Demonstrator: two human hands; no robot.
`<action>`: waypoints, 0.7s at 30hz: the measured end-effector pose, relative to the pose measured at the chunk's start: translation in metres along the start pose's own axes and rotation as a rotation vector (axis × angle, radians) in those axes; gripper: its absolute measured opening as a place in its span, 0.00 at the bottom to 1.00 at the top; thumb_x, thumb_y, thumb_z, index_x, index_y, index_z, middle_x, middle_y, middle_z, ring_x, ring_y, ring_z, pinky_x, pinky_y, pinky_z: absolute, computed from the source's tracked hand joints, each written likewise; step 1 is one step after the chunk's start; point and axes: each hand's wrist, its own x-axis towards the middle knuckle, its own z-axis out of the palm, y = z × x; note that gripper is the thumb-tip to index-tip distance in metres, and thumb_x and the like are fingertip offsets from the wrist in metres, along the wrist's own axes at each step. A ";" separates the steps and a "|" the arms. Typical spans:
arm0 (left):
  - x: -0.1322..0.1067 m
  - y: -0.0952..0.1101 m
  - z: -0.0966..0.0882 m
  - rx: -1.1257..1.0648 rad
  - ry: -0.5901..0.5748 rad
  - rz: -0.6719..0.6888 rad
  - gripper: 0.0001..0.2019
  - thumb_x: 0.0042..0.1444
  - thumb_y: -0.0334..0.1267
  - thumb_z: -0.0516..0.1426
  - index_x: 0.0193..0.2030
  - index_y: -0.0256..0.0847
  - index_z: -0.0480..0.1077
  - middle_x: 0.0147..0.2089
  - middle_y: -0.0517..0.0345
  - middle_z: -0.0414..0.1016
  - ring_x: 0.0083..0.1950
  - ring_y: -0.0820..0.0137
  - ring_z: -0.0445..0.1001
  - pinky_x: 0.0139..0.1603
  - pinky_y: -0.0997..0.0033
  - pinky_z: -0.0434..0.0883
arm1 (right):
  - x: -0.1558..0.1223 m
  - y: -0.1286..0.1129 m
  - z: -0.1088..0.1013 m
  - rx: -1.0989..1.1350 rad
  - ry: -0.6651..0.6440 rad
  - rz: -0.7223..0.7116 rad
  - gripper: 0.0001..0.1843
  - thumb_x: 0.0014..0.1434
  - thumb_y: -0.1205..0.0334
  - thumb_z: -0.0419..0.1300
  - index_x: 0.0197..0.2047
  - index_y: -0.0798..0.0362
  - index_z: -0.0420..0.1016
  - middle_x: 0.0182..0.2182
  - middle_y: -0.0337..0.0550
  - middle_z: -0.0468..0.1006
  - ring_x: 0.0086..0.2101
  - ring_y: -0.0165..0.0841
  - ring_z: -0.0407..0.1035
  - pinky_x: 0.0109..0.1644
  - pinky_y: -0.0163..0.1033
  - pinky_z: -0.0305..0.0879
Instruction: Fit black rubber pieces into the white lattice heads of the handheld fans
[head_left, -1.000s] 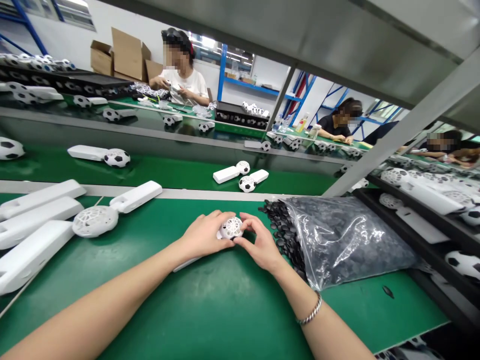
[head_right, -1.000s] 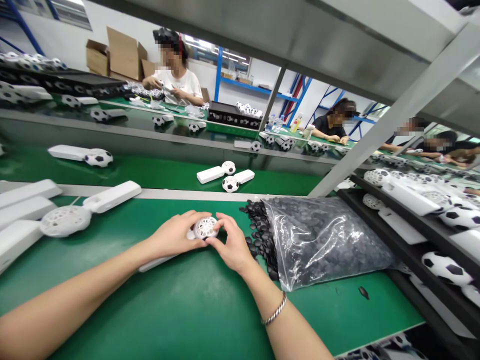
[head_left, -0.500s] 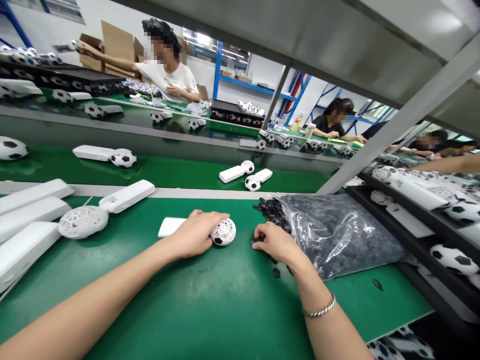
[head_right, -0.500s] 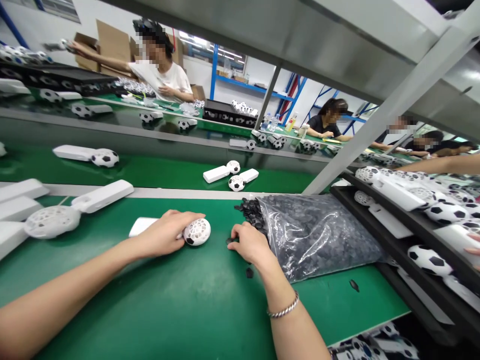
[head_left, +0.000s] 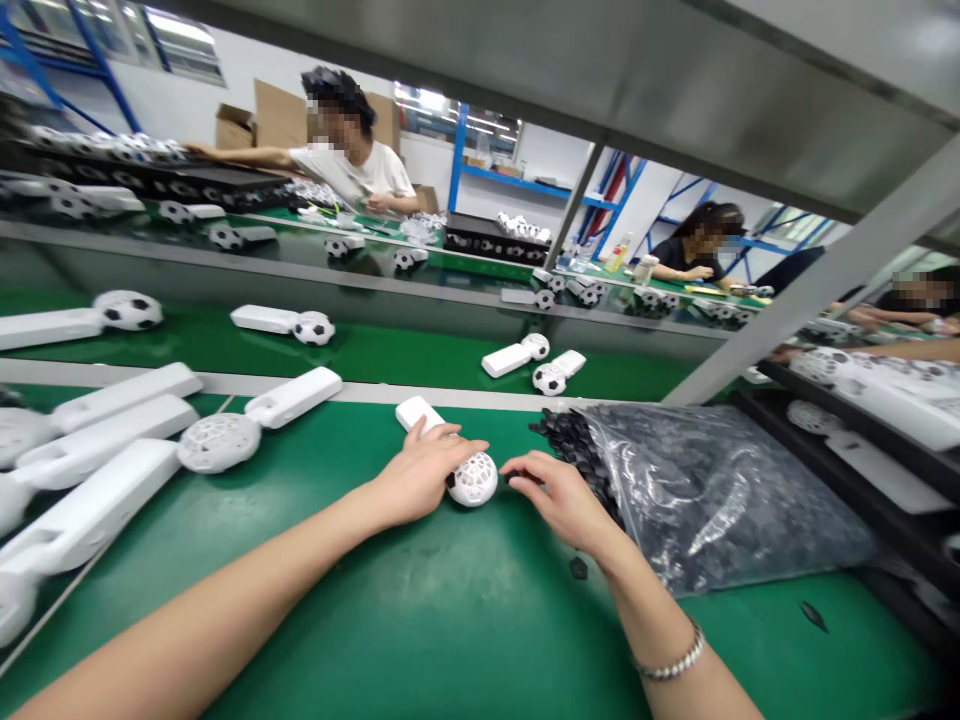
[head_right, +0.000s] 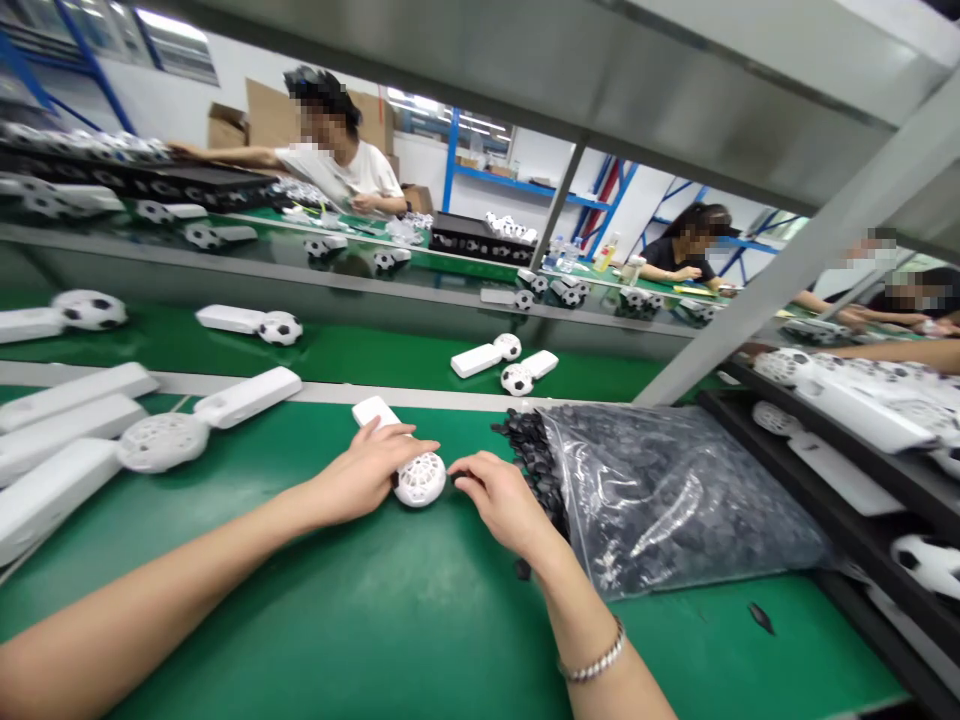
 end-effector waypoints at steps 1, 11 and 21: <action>-0.001 0.001 -0.001 -0.025 -0.016 -0.015 0.33 0.46 0.23 0.49 0.60 0.51 0.53 0.58 0.58 0.62 0.64 0.59 0.49 0.62 0.43 0.37 | 0.000 -0.001 0.000 0.000 0.014 -0.014 0.09 0.59 0.68 0.53 0.40 0.48 0.72 0.35 0.36 0.73 0.37 0.29 0.67 0.41 0.33 0.60; 0.000 0.006 -0.002 -0.196 0.025 -0.046 0.33 0.43 0.50 0.60 0.57 0.48 0.58 0.57 0.56 0.64 0.64 0.56 0.47 0.63 0.46 0.33 | -0.002 -0.007 0.004 0.114 0.063 -0.083 0.03 0.58 0.65 0.56 0.35 0.51 0.71 0.33 0.39 0.72 0.35 0.32 0.66 0.38 0.35 0.61; 0.000 0.003 0.000 -0.185 0.032 -0.040 0.33 0.44 0.51 0.60 0.57 0.48 0.59 0.57 0.55 0.64 0.64 0.57 0.47 0.63 0.45 0.34 | -0.003 -0.017 0.023 0.170 0.025 -0.092 0.03 0.57 0.68 0.56 0.31 0.53 0.68 0.28 0.37 0.67 0.30 0.28 0.62 0.33 0.32 0.58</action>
